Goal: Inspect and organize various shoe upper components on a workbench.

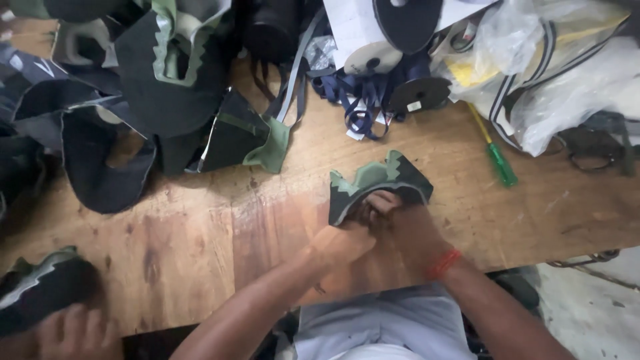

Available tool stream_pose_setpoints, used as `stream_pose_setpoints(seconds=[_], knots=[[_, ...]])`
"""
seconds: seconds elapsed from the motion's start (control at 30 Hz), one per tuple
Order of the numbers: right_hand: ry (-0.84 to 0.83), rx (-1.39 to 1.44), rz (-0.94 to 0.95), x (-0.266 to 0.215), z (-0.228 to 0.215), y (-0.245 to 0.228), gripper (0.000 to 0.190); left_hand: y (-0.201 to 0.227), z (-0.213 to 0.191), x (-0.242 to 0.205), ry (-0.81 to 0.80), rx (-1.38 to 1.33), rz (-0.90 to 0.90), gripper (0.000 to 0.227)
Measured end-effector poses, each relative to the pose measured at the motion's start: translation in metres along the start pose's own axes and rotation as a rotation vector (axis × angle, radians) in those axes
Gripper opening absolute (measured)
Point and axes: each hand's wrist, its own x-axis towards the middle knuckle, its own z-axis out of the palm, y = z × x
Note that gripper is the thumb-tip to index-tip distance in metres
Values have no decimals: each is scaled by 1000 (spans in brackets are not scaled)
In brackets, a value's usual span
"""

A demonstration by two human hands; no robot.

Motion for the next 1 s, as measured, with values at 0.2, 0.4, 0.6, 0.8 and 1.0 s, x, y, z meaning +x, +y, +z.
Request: stream_pose_setpoints(seconds=[0.2,0.4,0.6,0.8,1.0], knots=[[-89,189,199,14,-2,-14,34,-6,-5,0,10,119,59,41],[-402,-178,624,7,-27,26,32,-12,-6,14,-1,-44,37,39],[-11,485,306,-19,0,67,37,-7,0,36,-10,26,62,37],[-123,1143,640,-2,16,20,49,-33,-8,42,-88,-279,-147,35],[-188,240,273,9,20,18,55,-76,-17,48,-83,-506,-443,34]])
